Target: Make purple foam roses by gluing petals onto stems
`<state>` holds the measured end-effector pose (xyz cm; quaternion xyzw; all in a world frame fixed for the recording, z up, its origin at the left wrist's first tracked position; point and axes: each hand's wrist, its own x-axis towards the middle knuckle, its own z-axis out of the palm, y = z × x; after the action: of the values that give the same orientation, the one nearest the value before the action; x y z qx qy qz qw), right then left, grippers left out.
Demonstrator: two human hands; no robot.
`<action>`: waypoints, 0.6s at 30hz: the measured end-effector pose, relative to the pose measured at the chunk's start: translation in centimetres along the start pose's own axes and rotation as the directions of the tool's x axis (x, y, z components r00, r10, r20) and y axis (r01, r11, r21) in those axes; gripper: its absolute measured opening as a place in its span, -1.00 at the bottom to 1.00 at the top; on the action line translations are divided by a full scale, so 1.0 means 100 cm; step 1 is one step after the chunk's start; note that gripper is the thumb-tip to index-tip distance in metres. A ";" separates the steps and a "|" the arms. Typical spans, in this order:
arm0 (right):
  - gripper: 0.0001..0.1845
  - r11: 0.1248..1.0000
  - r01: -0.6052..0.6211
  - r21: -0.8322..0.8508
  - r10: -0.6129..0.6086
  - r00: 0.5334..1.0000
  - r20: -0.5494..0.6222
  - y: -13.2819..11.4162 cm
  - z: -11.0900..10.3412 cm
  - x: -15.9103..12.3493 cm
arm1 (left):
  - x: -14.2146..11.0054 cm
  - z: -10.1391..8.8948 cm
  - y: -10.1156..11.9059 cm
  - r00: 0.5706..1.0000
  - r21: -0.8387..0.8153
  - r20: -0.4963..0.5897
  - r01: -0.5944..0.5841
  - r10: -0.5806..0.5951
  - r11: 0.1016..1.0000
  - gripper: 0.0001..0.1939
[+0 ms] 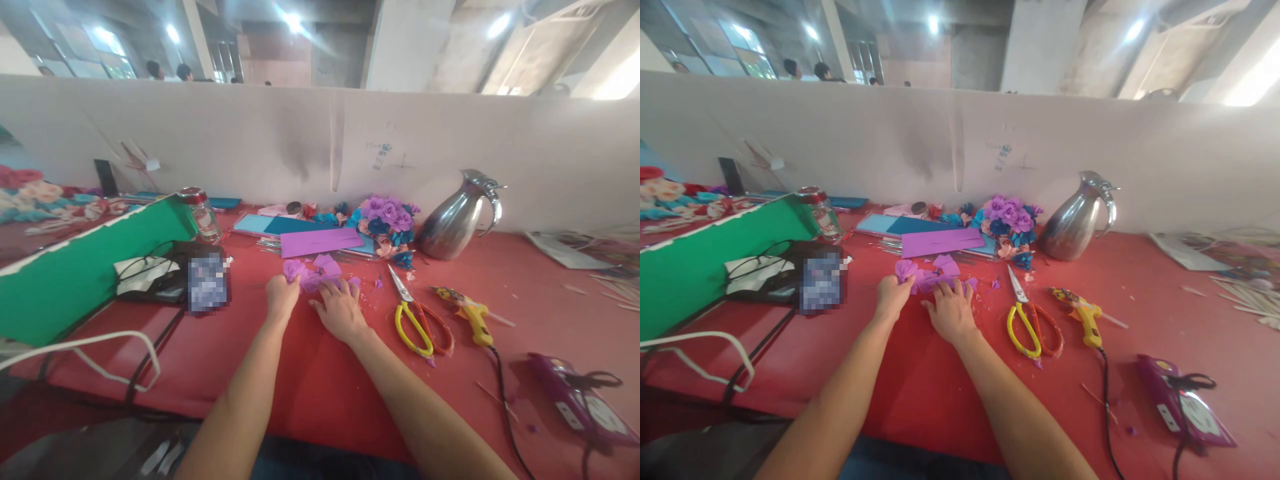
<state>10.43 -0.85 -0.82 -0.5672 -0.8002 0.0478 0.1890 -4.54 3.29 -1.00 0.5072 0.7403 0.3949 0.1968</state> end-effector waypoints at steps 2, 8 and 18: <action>-0.58 1.000 0.015 -0.003 -0.015 1.000 0.007 -0.001 0.000 0.000 | -0.001 -0.002 0.003 0.998 0.142 0.024 -0.068 0.066 0.988 -0.78; -0.58 1.000 0.027 0.001 -0.027 1.000 0.008 -0.003 0.001 -0.001 | -0.002 -0.004 0.008 0.993 0.251 0.036 -0.117 0.111 0.961 -0.77; -0.60 0.998 0.028 0.062 -0.022 0.995 -0.094 0.001 0.005 0.002 | 0.000 0.000 0.006 0.990 0.048 -0.081 -0.109 0.113 0.993 -0.72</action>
<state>10.29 -0.59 -1.24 -0.5525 -0.7957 0.0442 0.2443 -4.18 3.43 -0.56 0.5347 0.7271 0.4099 0.1320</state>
